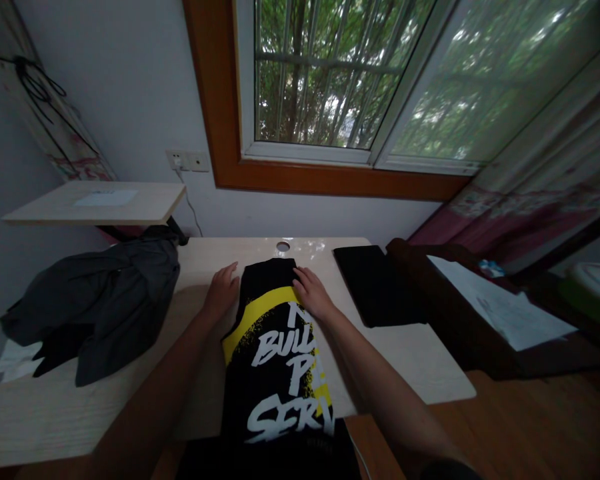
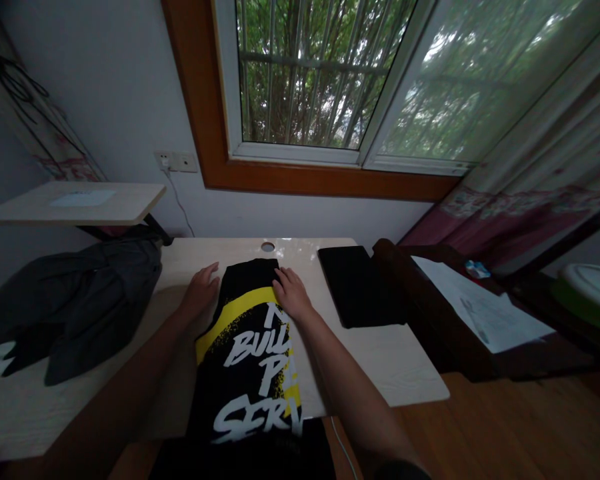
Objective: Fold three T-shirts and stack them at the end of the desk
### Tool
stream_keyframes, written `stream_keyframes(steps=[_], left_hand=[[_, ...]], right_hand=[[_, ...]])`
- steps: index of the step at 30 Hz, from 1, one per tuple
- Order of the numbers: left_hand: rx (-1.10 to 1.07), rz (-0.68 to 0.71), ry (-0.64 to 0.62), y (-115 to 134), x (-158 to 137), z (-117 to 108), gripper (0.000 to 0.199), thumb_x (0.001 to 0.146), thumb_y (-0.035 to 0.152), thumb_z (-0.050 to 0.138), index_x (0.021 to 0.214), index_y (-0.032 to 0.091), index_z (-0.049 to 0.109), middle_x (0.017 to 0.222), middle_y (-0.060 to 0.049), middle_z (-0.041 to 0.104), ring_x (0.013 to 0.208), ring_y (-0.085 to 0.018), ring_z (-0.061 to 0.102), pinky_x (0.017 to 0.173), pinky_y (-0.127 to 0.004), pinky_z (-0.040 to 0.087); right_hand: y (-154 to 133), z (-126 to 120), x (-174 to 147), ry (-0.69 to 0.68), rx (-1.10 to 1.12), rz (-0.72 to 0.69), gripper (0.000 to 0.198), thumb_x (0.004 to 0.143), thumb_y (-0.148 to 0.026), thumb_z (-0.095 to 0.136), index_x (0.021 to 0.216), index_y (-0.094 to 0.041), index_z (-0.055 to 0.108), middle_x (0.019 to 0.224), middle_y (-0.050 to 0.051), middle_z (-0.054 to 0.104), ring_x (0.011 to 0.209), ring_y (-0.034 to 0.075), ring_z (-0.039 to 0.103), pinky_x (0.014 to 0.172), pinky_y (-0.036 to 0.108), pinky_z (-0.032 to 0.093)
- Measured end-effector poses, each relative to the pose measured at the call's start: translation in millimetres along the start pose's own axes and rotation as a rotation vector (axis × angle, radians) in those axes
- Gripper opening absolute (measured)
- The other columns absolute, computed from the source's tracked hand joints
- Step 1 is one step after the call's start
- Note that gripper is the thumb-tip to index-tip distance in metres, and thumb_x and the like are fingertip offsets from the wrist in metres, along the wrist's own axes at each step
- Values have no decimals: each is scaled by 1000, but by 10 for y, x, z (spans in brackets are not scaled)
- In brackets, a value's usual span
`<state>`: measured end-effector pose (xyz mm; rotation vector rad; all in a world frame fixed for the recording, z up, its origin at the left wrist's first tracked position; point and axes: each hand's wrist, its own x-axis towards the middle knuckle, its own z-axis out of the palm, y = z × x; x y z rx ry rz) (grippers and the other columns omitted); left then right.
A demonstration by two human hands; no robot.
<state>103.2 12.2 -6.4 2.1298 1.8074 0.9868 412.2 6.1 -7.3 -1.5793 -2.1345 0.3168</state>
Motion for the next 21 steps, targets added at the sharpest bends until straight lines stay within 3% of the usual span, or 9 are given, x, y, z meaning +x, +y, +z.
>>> stream_keyframes(steps=[5, 13, 17, 21], left_hand=[[-35, 141, -142, -18, -145, -137, 40, 98, 34, 42, 127, 22, 68, 128, -7, 71, 123, -23, 60, 113, -43, 40], [-98, 57, -312, 136, -401, -335, 38, 93, 39, 51, 120, 24, 74, 104, -7, 78, 99, -25, 68, 98, -43, 47], [-88, 53, -418, 218, -467, -395, 35, 87, 40, 60, 115, 27, 76, 94, -4, 78, 89, -25, 67, 100, -46, 44], [-40, 42, -390, 287, -483, -398, 31, 83, 36, 63, 109, 28, 77, 85, -3, 76, 89, -26, 66, 96, -46, 45]], right_hand=[[-17, -95, -278, 36, 139, 0, 48, 103, -46, 39, 138, -23, 63, 146, 9, 57, 144, 27, 41, 121, 46, 33], [-15, -153, -531, 27, 292, 34, 41, 99, -45, 47, 125, -25, 71, 124, 9, 69, 140, 28, 44, 117, 49, 36], [-65, -180, -559, 37, 315, 27, 41, 100, -49, 46, 115, -26, 75, 114, 8, 74, 138, 28, 48, 118, 50, 36], [-114, -208, -574, 33, 308, 34, 48, 103, -55, 39, 110, -27, 77, 114, 5, 75, 136, 26, 50, 119, 48, 36]])
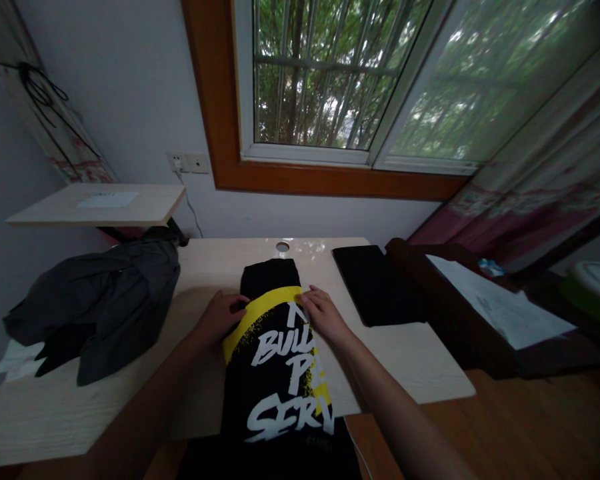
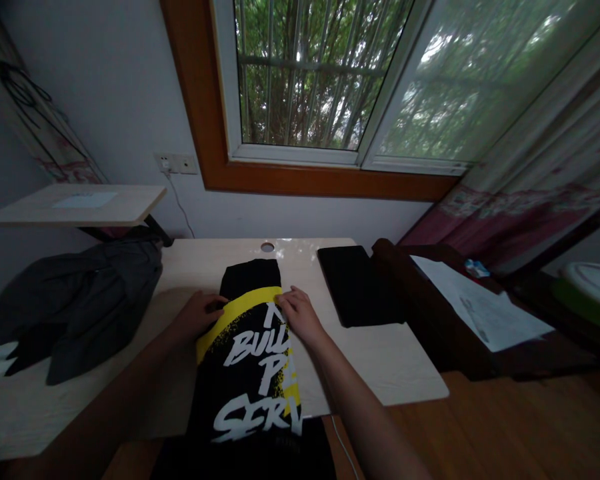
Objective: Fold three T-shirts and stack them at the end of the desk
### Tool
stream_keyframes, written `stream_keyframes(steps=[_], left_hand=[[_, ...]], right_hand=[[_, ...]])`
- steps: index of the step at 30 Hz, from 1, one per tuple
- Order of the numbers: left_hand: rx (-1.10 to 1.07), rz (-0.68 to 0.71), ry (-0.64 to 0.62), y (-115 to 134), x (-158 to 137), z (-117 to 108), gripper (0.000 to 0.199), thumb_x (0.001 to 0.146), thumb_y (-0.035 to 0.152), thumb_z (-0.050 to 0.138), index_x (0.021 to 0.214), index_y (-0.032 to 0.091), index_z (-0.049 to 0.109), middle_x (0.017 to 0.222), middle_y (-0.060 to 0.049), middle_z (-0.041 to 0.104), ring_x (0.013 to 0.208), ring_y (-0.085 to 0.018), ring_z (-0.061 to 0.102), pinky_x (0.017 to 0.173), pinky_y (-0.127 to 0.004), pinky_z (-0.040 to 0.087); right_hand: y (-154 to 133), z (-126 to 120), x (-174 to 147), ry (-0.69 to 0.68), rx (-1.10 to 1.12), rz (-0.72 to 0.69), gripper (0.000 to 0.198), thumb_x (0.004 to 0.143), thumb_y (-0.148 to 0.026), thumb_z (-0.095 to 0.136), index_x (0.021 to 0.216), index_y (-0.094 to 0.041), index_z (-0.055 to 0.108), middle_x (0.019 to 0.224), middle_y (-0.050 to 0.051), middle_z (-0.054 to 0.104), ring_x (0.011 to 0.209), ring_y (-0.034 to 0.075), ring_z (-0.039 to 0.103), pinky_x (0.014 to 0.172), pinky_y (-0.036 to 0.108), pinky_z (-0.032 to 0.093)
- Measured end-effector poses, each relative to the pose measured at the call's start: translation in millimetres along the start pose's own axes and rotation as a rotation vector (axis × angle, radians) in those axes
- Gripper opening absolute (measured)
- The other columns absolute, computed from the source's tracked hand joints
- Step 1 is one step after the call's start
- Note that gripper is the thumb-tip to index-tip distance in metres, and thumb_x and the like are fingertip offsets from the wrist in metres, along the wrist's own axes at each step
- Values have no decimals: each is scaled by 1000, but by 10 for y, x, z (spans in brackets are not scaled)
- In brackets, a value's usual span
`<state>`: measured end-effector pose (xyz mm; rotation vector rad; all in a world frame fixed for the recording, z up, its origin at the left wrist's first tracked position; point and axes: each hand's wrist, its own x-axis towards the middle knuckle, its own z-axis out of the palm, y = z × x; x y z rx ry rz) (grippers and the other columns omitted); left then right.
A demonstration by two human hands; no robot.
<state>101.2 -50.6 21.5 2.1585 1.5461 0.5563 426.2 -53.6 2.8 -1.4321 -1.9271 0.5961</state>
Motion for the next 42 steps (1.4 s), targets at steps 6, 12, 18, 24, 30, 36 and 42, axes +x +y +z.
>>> stream_keyframes(steps=[6, 12, 18, 24, 30, 36, 42], left_hand=[[-6, -66, 72, 4, 75, 35, 28, 81, 29, 65, 106, 25, 77, 88, -3, 76, 88, -24, 65, 87, -39, 50], [30, -131, 193, -99, 306, 4, 26, 81, 28, 65, 103, 25, 76, 88, -3, 77, 84, -23, 67, 88, -39, 51], [46, -214, 321, -278, 589, 2, 29, 79, 26, 64, 106, 27, 74, 93, -3, 76, 100, -25, 63, 88, -37, 51], [68, -240, 369, -347, 800, -19, 29, 79, 27, 63, 107, 26, 73, 95, -3, 76, 100, -25, 60, 88, -35, 49], [98, -240, 386, -396, 1014, -35, 28, 80, 26, 61, 106, 26, 73, 96, -3, 76, 97, -24, 61, 90, -36, 46], [115, -204, 382, -422, 1206, -19, 28, 84, 27, 61, 110, 25, 70, 97, -3, 76, 98, -24, 61, 90, -35, 46], [151, -128, 391, -435, 1038, 24, 28, 90, 32, 56, 114, 21, 67, 107, -8, 72, 105, -25, 61, 103, -41, 39]], right_hand=[[-1, 20, 77, 10, -29, -8, 58, 106, -54, 27, 117, -23, 74, 123, 6, 72, 138, 23, 50, 117, 41, 40], [24, 162, 433, -9, -140, -42, 57, 107, -49, 24, 127, -24, 70, 132, 7, 67, 134, 23, 53, 115, 39, 40], [77, 306, 828, -7, -273, -78, 50, 107, -42, 29, 134, -22, 66, 134, 7, 65, 125, 21, 58, 111, 33, 41], [113, 382, 1126, -18, -337, -70, 47, 107, -38, 32, 135, -22, 65, 133, 7, 65, 123, 20, 58, 111, 31, 40], [128, 396, 1302, -25, -363, -34, 44, 106, -37, 36, 137, -22, 63, 136, 7, 62, 126, 21, 56, 112, 32, 39], [170, 373, 1409, -4, -370, 19, 45, 105, -36, 36, 140, -21, 61, 141, 9, 58, 130, 24, 53, 113, 35, 39], [215, 342, 1343, 7, -335, 2, 47, 104, -39, 40, 142, -20, 59, 138, 10, 59, 128, 22, 54, 113, 32, 39]])
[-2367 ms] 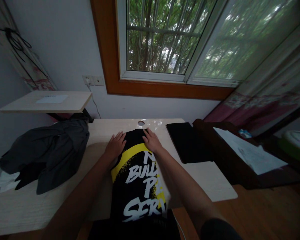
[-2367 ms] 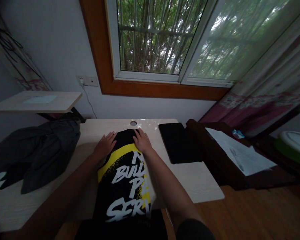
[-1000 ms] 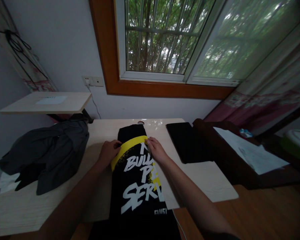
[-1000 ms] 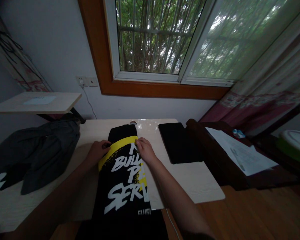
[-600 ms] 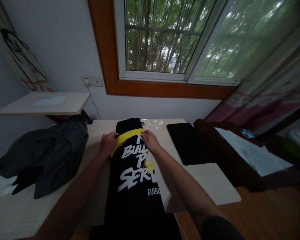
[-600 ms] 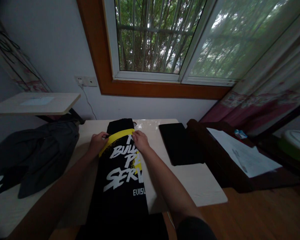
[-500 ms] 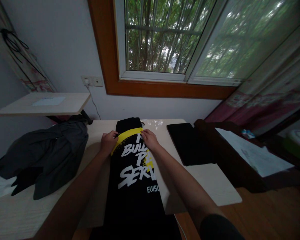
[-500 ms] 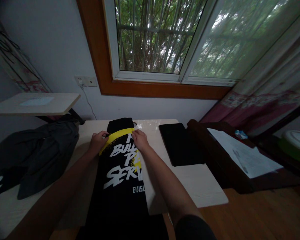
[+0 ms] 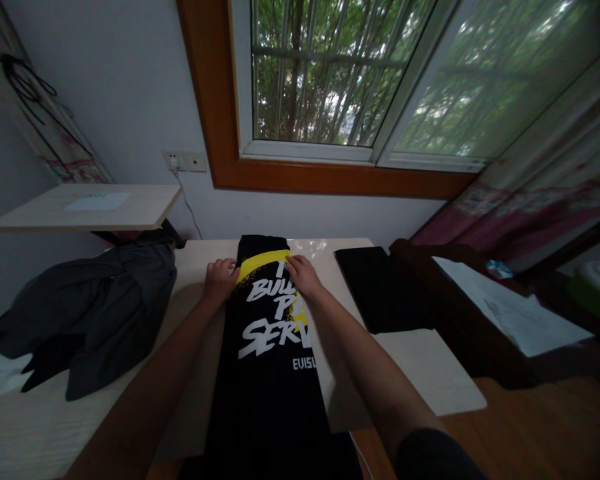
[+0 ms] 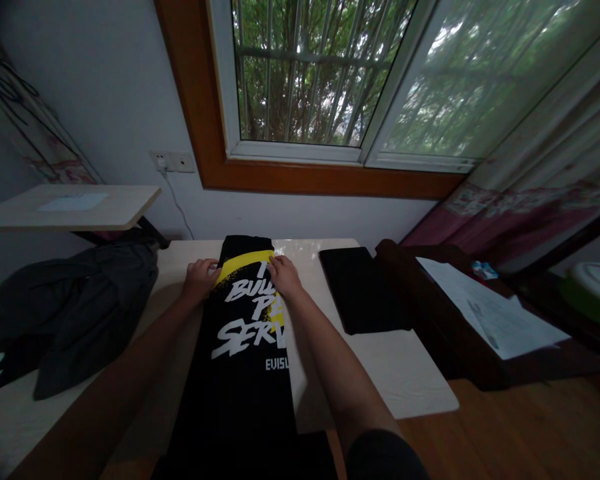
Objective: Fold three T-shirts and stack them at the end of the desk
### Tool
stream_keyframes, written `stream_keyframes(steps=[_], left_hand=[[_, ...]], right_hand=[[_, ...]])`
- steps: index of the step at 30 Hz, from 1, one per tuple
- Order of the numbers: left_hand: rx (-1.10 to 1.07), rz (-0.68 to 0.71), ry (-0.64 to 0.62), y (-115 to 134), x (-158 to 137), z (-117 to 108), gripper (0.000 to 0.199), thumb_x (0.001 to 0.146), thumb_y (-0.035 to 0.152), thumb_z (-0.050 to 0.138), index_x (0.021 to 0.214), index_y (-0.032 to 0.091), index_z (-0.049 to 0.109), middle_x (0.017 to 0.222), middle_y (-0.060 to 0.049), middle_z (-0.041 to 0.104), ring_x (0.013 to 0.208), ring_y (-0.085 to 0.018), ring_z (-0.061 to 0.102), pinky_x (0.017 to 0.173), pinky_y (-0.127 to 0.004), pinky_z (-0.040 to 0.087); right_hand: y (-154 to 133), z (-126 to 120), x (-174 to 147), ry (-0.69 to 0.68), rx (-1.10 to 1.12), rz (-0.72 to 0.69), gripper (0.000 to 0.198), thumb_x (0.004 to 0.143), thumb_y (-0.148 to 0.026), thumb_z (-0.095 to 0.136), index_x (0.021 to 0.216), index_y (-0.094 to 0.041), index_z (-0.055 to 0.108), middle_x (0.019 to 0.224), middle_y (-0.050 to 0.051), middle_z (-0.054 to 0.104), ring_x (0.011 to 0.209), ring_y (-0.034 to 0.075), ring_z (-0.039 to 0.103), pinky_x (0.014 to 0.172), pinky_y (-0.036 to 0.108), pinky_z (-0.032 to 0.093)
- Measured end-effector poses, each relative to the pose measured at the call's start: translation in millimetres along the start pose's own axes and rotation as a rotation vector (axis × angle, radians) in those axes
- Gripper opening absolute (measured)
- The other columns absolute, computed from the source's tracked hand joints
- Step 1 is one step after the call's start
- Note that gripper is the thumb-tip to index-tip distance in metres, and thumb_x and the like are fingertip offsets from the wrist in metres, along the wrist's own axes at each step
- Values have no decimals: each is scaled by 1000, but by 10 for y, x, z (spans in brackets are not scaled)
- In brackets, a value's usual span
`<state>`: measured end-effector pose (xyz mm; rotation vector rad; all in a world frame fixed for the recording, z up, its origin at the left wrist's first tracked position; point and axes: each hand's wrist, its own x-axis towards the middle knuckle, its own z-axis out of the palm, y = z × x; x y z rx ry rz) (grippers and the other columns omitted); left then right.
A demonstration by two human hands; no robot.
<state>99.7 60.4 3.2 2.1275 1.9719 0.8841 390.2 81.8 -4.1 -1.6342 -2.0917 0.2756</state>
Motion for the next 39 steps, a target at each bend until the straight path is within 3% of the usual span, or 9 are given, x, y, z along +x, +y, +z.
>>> stream_keyframes(steps=[6, 10, 14, 19, 30, 39], left_hand=[[66, 82, -35, -47, -393, -141, 41, 91, 39, 56, 128, 20, 60, 115, -12, 68, 109, -28, 59, 102, -44, 40], [58, 68, -94, -2, -672, -261, 50, 89, 43, 60, 133, 19, 56, 122, -12, 67, 112, -29, 59, 105, -45, 39], [3, -24, -170, 82, -902, -382, 60, 86, 43, 63, 141, 20, 52, 109, -9, 70, 100, -27, 61, 94, -41, 47], [-9, -22, -218, 167, -1020, -443, 52, 87, 37, 63, 137, 22, 58, 96, -7, 70, 95, -27, 60, 87, -38, 47], [7, -39, -149, 175, -694, -283, 45, 88, 32, 64, 132, 23, 61, 92, -6, 71, 92, -26, 60, 88, -37, 45], [-28, -94, -59, 200, -419, -155, 45, 88, 32, 62, 132, 24, 60, 91, -5, 70, 96, -27, 60, 85, -35, 47]], right_hand=[[52, -102, -330, 18, 168, -51, 45, 101, -38, 43, 140, -20, 60, 131, 11, 64, 127, 24, 55, 111, 39, 40], [55, -206, -684, -5, 313, -72, 38, 100, -40, 48, 127, -23, 68, 128, 8, 69, 130, 27, 53, 112, 45, 39], [19, -294, -1024, -27, 421, -68, 28, 97, -42, 55, 109, -26, 75, 118, 5, 74, 137, 28, 48, 115, 49, 37], [-24, -322, -1223, -51, 468, -70, 23, 95, -40, 57, 96, -27, 77, 104, 2, 77, 133, 26, 52, 118, 50, 33], [-65, -259, -980, 66, 340, 123, 28, 94, -36, 54, 93, -23, 79, 105, 7, 76, 115, 27, 57, 104, 41, 41], [-108, -321, -666, 5, 478, 211, 28, 90, -42, 58, 93, -23, 78, 92, 5, 78, 92, 23, 67, 86, 33, 51]])
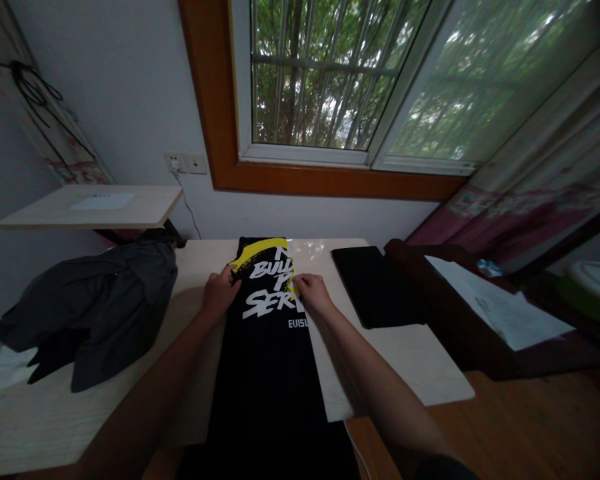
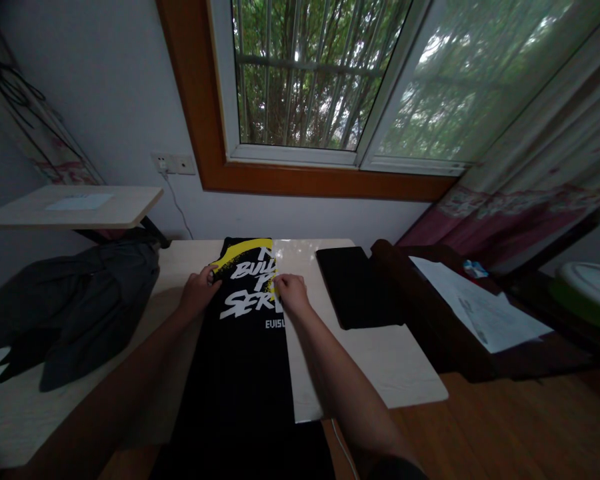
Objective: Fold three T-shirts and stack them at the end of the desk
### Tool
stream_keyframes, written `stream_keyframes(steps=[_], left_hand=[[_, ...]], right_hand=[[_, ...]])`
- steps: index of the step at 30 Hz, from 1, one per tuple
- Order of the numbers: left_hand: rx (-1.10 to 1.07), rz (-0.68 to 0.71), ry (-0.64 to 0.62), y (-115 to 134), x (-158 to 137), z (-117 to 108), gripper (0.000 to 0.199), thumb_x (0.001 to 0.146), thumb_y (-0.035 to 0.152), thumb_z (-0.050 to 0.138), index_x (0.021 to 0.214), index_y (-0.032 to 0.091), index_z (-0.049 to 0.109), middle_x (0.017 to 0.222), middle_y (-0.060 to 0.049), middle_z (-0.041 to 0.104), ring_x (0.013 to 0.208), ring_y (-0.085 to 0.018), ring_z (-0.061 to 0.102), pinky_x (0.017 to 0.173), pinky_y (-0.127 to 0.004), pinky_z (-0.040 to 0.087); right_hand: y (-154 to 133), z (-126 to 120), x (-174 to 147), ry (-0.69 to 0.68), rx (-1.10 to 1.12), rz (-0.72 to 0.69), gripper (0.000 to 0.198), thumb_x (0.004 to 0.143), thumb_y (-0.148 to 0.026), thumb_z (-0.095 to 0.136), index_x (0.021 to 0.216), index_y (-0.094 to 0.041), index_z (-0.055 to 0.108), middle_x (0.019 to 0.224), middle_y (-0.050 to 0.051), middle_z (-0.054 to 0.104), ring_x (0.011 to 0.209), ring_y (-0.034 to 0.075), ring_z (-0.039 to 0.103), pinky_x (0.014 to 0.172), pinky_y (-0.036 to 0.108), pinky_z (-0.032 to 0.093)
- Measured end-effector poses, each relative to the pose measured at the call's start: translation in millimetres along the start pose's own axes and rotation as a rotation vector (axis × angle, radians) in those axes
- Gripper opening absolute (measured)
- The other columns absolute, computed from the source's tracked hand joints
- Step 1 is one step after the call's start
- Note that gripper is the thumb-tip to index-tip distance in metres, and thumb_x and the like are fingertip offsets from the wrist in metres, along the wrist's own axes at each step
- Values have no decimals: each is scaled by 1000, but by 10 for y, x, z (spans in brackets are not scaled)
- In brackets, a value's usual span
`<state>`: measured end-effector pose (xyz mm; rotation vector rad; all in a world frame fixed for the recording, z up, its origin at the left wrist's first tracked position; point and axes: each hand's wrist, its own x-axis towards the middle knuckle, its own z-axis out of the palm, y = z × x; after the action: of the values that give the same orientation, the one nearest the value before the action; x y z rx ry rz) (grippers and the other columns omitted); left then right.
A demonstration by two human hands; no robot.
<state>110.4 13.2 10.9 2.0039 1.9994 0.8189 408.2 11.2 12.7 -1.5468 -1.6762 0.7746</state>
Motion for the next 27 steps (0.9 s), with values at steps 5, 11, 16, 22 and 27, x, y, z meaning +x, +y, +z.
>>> stream_keyframes(steps=[5, 11, 16, 22, 27], left_hand=[[-109, -31, -119, -45, -177, -65, 56, 88, 35, 61, 141, 21, 50, 94, -5, 71, 88, -23, 66, 81, -32, 48], [-197, 38, -346, 9, -616, -340, 64, 90, 41, 57, 150, 28, 44, 107, -5, 73, 92, -23, 69, 84, -34, 51], [-255, 167, -499, -58, -892, -493, 38, 93, 39, 52, 125, 28, 69, 119, -6, 73, 109, -24, 67, 100, -37, 48], [-302, 381, -552, -255, -1052, -593, 46, 89, 17, 45, 125, 33, 70, 116, -5, 71, 109, -23, 63, 101, -41, 49], [-139, 514, -456, -341, -991, -596, 50, 88, 15, 51, 127, 40, 69, 119, -8, 63, 110, -25, 56, 101, -45, 47]], right_hand=[[78, -25, -147, -13, 8, -73, 30, 91, -39, 56, 102, -23, 78, 100, 5, 78, 97, 25, 68, 92, 37, 51], [178, -159, -513, -120, -45, -153, 30, 91, -40, 58, 104, -23, 79, 104, 7, 76, 108, 27, 63, 100, 42, 48], [208, -351, -785, -232, -3, -263, 27, 95, -35, 56, 105, -25, 79, 113, 9, 72, 117, 26, 60, 104, 43, 47], [210, -468, -980, -328, -43, -413, 34, 93, -20, 59, 121, -32, 72, 121, 6, 70, 133, 27, 49, 113, 51, 39], [153, -442, -1067, -279, -123, -460, 38, 88, -17, 67, 122, -35, 73, 129, 8, 61, 129, 27, 52, 111, 49, 42]])
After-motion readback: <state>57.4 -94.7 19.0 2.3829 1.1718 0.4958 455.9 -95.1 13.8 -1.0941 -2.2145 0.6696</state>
